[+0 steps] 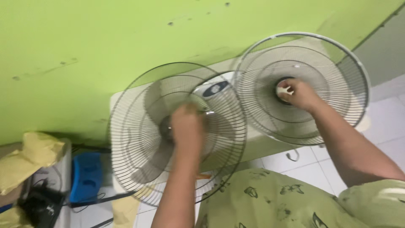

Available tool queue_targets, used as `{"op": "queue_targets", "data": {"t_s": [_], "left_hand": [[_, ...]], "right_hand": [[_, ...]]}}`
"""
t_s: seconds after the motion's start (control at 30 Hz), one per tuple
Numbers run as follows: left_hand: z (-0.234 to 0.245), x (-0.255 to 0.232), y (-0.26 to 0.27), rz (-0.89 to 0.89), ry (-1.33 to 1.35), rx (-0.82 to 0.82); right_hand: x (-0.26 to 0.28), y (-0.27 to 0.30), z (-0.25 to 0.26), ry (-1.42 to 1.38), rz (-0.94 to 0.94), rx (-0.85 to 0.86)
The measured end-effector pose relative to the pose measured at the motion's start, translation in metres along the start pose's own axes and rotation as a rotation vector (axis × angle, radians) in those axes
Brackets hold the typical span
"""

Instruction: The person disassembles an electric fan by removing the front grille, fan blades, and motor housing, then reassembles the components in reverse order. The person handles the fan blades, motor housing, and grilles by hand, placing them on a white table against a green wall.

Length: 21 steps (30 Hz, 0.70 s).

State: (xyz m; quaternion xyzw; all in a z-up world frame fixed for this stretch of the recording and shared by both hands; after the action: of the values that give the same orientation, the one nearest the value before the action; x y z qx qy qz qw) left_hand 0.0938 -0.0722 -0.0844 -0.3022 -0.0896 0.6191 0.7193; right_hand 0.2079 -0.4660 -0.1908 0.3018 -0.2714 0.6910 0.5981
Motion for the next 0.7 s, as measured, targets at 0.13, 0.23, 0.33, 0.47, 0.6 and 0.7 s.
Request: {"op": "queue_targets", "data": {"t_s": [0.13, 0.23, 0.33, 0.47, 0.6, 0.7], "left_hand": [[-0.075, -0.117, -0.028, -0.277, 0.267, 0.038], [-0.133, -0.175, -0.040, -0.270, 0.322, 0.232], [-0.190, -0.200, -0.043, -0.230, 0.270, 0.389], [-0.253, -0.220, -0.035, -0.162, 0.170, 0.589], [-0.282, -0.232, -0.027, -0.115, 0.081, 0.703], [-0.287, -0.237, -0.023, -0.052, 0.073, 0.791]], "right_hand": [[-0.064, 0.016, 0.007, -0.026, -0.098, -0.001], [-0.088, 0.030, 0.016, -0.008, -0.004, -0.009], [-0.101, 0.044, 0.020, 0.111, 0.161, -0.038], [-0.112, 0.059, 0.017, 0.155, 0.267, -0.038], [-0.118, 0.061, 0.009, 0.154, 0.162, 0.039], [-0.118, 0.061, 0.010, 0.139, 0.134, 0.077]]}}
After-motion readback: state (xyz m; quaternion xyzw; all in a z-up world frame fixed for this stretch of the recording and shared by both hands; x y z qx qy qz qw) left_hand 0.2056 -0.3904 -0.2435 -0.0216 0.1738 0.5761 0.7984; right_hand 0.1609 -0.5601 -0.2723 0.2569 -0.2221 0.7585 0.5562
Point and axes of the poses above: each hand's wrist, its own y-axis away from the middle knuckle, its own z-axis out of the back of the hand, x = y × z, the point moved 1 cm from there along -y, towards the middle knuckle, and after that the axes turned 9 degrees about -y, right-handed, at the moved point
